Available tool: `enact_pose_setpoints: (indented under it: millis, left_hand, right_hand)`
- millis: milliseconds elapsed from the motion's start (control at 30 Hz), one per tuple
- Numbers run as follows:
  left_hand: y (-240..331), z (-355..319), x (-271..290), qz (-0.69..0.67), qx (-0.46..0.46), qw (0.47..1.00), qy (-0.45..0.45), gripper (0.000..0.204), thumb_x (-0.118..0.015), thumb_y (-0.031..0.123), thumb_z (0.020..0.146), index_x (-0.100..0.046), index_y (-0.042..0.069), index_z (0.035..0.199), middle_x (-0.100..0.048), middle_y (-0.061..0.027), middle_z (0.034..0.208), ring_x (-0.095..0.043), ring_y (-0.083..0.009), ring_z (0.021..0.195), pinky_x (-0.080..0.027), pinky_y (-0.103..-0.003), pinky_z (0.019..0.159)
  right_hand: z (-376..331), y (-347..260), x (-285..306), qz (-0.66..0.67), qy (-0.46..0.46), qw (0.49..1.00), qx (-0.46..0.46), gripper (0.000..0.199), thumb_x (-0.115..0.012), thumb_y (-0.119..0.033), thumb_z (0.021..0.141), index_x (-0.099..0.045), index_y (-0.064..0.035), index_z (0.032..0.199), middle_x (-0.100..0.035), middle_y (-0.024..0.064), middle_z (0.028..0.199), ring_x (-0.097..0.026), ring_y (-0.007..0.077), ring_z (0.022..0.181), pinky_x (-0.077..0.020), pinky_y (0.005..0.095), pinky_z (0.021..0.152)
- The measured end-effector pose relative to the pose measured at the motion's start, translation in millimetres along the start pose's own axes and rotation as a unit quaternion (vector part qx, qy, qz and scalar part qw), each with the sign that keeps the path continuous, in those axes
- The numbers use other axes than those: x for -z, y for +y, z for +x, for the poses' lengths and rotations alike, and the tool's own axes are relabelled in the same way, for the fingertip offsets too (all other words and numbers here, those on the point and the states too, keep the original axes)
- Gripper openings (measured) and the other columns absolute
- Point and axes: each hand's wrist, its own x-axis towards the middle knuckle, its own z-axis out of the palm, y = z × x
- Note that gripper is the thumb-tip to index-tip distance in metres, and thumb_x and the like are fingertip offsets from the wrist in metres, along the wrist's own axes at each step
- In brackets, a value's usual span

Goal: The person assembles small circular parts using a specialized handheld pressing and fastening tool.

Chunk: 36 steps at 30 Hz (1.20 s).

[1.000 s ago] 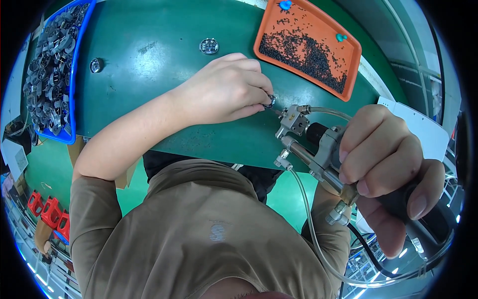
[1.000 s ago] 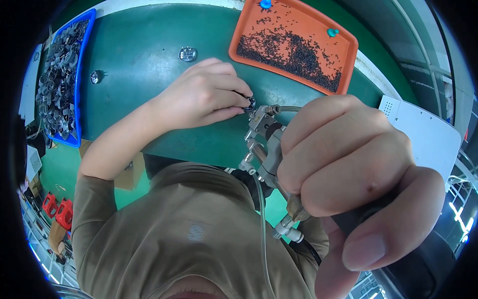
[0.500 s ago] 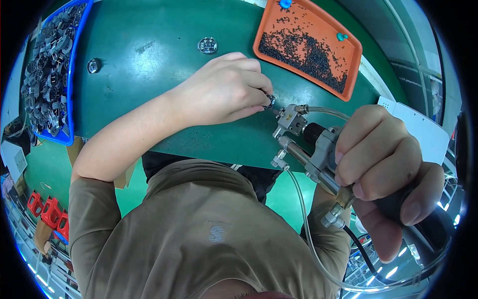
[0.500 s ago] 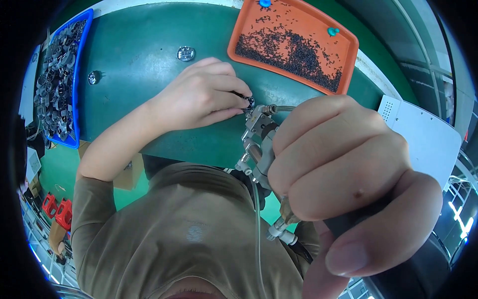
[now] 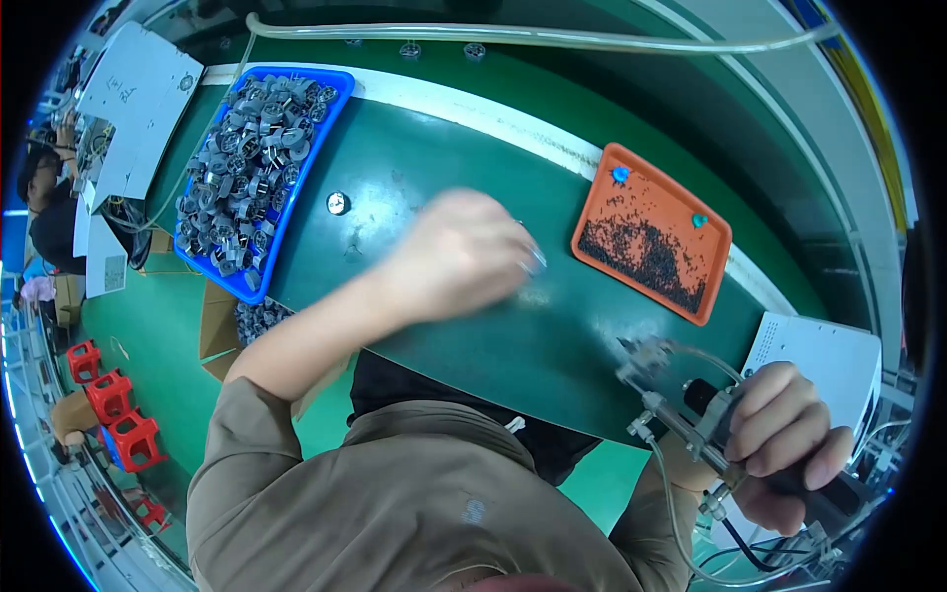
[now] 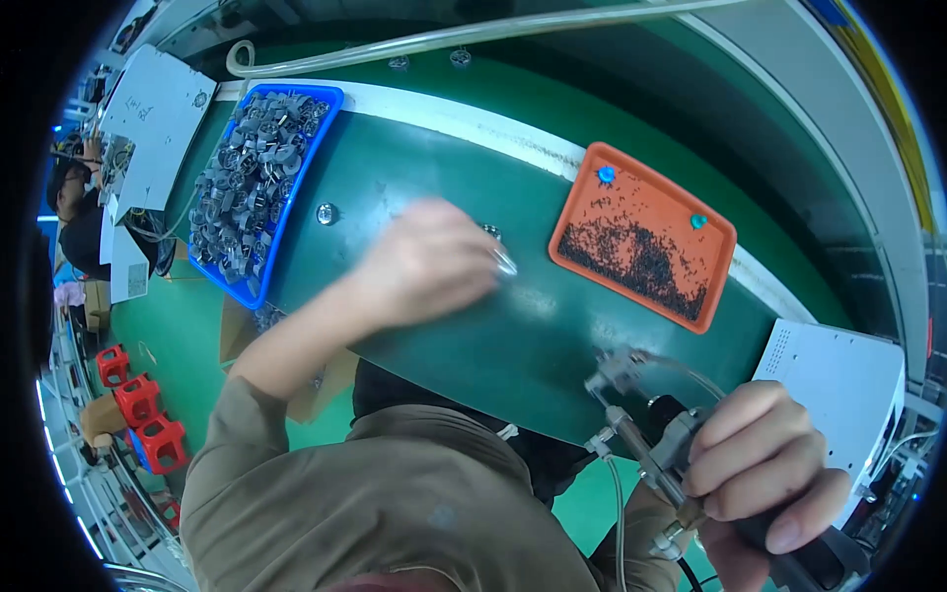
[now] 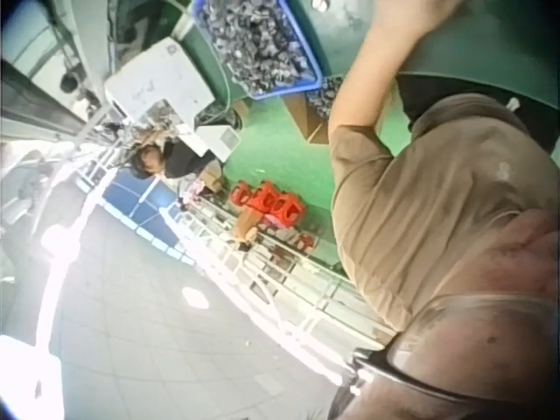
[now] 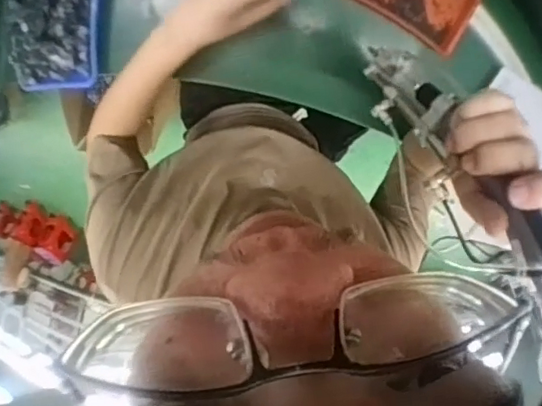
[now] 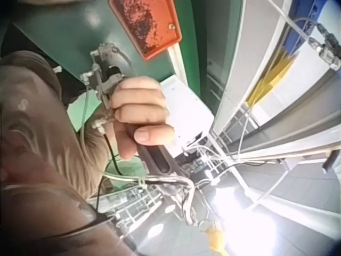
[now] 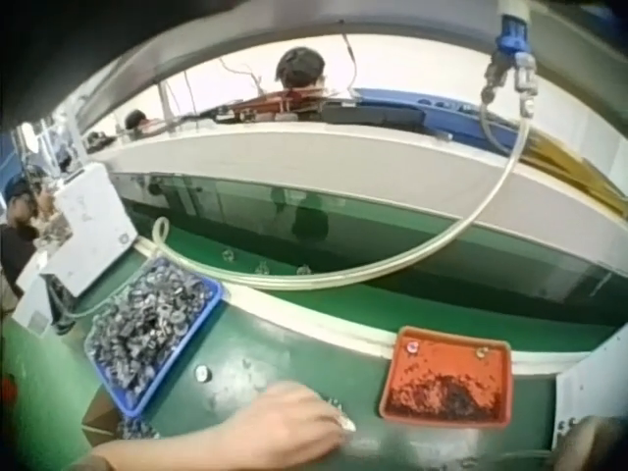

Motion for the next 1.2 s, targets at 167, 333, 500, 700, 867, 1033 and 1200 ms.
enact_pose_setpoints:
  millis: [167,333,500,700,867,1033,1200]
  left_hand:
    - [-48.5,-16.3,71.1,0.176,0.167,0.968,-0.057,0.018,-0.084,0.018,0.075,-0.075,0.006,0.085,-0.075,-0.011,0.105,-0.068,-0.0323,0.097,-0.052,-0.044,0.09]
    - [-108.9,48.7,74.2,0.111,0.145,0.982,-0.039,0.024,-0.076,0.031,0.083,-0.075,0.008,0.091,-0.074,-0.0115,0.104,-0.07,-0.031,0.104,-0.054,-0.041,0.092]
    - [-207.1,82.1,20.9,0.191,0.192,0.962,-0.028,0.018,-0.072,0.021,0.091,-0.078,0.009,0.102,-0.075,-0.0112,0.106,-0.072,-0.0311,0.096,-0.058,-0.041,0.093]
    - [-204.8,97.2,9.2,0.164,0.223,0.957,-0.082,0.018,-0.072,0.021,0.093,-0.078,0.007,0.102,-0.076,-0.0145,0.101,-0.073,-0.0337,0.094,-0.059,-0.042,0.089]
    - [-97.0,84.8,14.2,0.009,0.151,0.988,-0.015,0.016,-0.078,0.016,0.089,-0.076,0.003,0.1,-0.076,-0.0108,0.102,-0.074,-0.0263,0.095,-0.059,-0.035,0.087]
    - [12.7,31.1,-34.7,-0.12,-0.018,0.99,-0.072,0.016,-0.082,0.016,0.082,-0.071,0.005,0.084,-0.073,-0.0095,0.1,-0.072,-0.0263,0.094,-0.06,-0.038,0.078]
    - [9.2,14.6,-75.0,-0.091,-0.076,0.99,-0.077,0.017,-0.082,0.016,0.08,-0.073,0.002,0.085,-0.073,-0.0084,0.102,-0.07,-0.026,0.094,-0.06,-0.037,0.077]
  right_hand:
    - [3.5,15.5,-0.4,-0.057,0.017,0.998,-0.024,0.043,-0.076,-0.043,0.095,-0.056,-0.013,0.118,-0.061,-0.0042,0.07,-0.059,0.0093,0.051,-0.042,0.0238,0.054]
    - [8.2,20.6,7.7,-0.054,-0.03,0.998,-0.024,0.045,-0.076,-0.043,0.095,-0.054,-0.0124,0.119,-0.06,-0.004,0.069,-0.059,0.0099,0.051,-0.0425,0.024,0.053]
    - [9.1,18.6,9.6,-0.041,-0.073,0.995,-0.047,0.055,-0.085,-0.045,0.087,-0.051,-0.0113,0.115,-0.065,0.0017,0.071,-0.065,0.0169,0.054,-0.0485,0.0294,0.055]
    - [2.9,17.1,2.7,-0.079,-0.048,0.995,-0.029,0.047,-0.075,-0.047,0.096,-0.052,-0.0124,0.118,-0.06,-0.0033,0.071,-0.059,0.0115,0.051,-0.0437,0.0268,0.056]
    - [-0.9,20.0,3.3,-0.091,-0.007,0.996,-0.024,0.048,-0.075,-0.049,0.095,-0.053,-0.0127,0.118,-0.058,-0.0036,0.069,-0.058,0.011,0.051,-0.0416,0.0268,0.055]
    - [3.3,27.4,7.7,-0.054,-0.042,0.997,-0.044,0.045,-0.074,-0.046,0.096,-0.054,-0.0134,0.12,-0.058,-0.0031,0.071,-0.058,0.011,0.052,-0.0413,0.0262,0.055]
    - [1.1,23.8,17.2,-0.042,-0.083,0.99,-0.106,0.043,-0.068,-0.045,0.099,-0.054,-0.0158,0.128,-0.061,0.0012,0.085,-0.061,0.0134,0.063,-0.0433,0.0319,0.064]
